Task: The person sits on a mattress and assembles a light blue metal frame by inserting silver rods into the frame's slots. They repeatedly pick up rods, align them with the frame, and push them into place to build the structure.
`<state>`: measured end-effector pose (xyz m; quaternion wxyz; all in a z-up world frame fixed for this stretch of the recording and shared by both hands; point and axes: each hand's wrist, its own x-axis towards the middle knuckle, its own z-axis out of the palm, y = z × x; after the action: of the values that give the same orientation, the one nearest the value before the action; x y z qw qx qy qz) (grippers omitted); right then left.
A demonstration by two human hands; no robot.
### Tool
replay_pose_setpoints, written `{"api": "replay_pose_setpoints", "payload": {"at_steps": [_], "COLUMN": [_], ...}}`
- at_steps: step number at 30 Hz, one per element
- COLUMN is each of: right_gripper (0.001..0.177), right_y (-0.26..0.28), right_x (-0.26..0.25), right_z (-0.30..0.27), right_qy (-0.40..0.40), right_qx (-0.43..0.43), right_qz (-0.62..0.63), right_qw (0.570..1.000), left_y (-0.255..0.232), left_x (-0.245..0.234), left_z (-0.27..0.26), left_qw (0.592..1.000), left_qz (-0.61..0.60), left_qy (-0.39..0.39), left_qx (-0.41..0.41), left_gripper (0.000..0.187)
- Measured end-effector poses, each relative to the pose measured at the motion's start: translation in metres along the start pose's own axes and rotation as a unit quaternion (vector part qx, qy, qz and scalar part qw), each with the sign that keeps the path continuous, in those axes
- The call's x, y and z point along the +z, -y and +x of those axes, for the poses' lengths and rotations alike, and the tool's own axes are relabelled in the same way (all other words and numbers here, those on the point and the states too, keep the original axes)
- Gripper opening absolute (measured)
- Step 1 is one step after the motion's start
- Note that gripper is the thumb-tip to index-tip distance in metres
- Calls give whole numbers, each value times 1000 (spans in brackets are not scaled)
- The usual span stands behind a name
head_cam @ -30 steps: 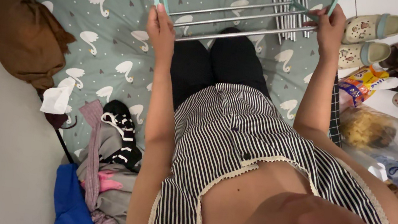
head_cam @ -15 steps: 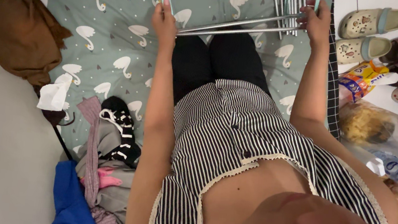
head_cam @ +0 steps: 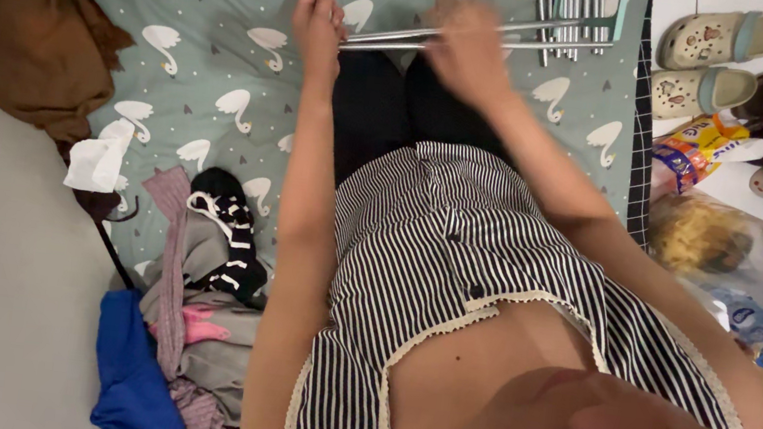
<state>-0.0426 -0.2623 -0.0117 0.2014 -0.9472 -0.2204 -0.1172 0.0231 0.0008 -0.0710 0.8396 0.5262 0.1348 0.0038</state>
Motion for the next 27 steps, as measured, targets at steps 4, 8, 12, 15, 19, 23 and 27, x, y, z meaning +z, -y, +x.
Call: {"api": "replay_pose_setpoints", "payload": {"at_steps": [4,8,12,15,19,23,27], "right_gripper": [33,16,18,18,18,19,22], "right_y": [59,68,62,60,57,55,62], "right_x": [1,5,15,19,20,15,7], "right_z": [32,43,46,48,52,55,53], "right_qy": [-22,-89,-82,-50,-11,30,-1], "right_qx": [-104,-116,-127,-112,-93,-79,-87], "right_qz": [67,37,31,47,60,88,107], "right_qw": [992,989,988,991,994,993,991], "left_y": [-8,-12,-12,-13,-15,-16,-20], "left_x": [9,13,12,10,11,13,13], "left_z": [2,1,3,5,4,-2,-6], "left_qw": [1000,1000,1000,999,1000,1000,1000], "left_qz": [21,8,13,32,27,-1,18], "left_qy": [6,24,16,7,6,2,8], "left_qx": [-8,3,4,10,15,0,5], "left_gripper": [34,34,36,36,35,31,33]}}
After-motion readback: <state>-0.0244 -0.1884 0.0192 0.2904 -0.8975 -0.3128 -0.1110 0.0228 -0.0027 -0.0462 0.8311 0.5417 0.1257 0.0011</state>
